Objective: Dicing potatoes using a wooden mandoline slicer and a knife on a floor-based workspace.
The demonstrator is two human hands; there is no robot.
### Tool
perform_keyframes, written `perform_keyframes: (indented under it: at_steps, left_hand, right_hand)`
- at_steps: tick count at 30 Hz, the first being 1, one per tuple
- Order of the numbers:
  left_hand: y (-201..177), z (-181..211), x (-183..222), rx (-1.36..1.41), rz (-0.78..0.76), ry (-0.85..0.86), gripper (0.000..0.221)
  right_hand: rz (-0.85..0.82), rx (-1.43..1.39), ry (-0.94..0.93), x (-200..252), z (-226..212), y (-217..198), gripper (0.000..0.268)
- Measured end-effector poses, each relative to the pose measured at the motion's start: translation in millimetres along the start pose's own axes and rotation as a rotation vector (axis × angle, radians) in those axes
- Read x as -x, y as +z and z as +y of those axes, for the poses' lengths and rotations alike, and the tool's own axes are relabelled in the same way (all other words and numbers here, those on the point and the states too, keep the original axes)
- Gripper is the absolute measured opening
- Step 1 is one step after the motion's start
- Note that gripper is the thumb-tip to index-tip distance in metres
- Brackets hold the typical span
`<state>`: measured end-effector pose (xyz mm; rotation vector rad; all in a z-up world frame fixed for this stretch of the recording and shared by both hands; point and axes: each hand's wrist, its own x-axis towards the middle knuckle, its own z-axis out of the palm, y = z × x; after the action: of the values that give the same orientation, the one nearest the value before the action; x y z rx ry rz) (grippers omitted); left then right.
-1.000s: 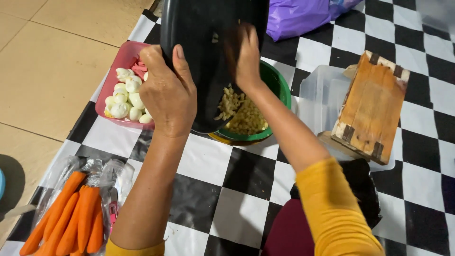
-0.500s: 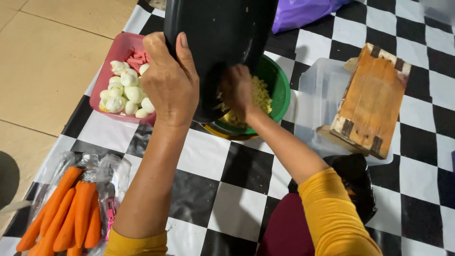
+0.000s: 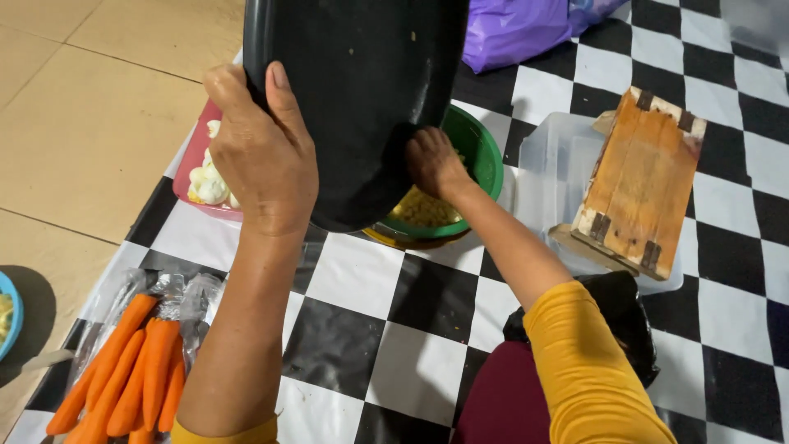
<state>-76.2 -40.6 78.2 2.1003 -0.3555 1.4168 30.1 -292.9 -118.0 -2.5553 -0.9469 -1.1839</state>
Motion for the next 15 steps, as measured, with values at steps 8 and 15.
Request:
perform_keyframes:
  at_steps: [8,15]
  left_hand:
    - [-20.8,-11.9,-1.3,-0.020,0.012,0.000,0.019]
    - [-21.8,6.3,3.6,-0.035,0.021,0.024,0.016]
  right_hand:
    - [0.066,0.085,0.222,-16.5,-8.4,-16.0,0.019]
    - [0.408,-0.252,0.119,-187.5,-58.4,-41.5,0.073]
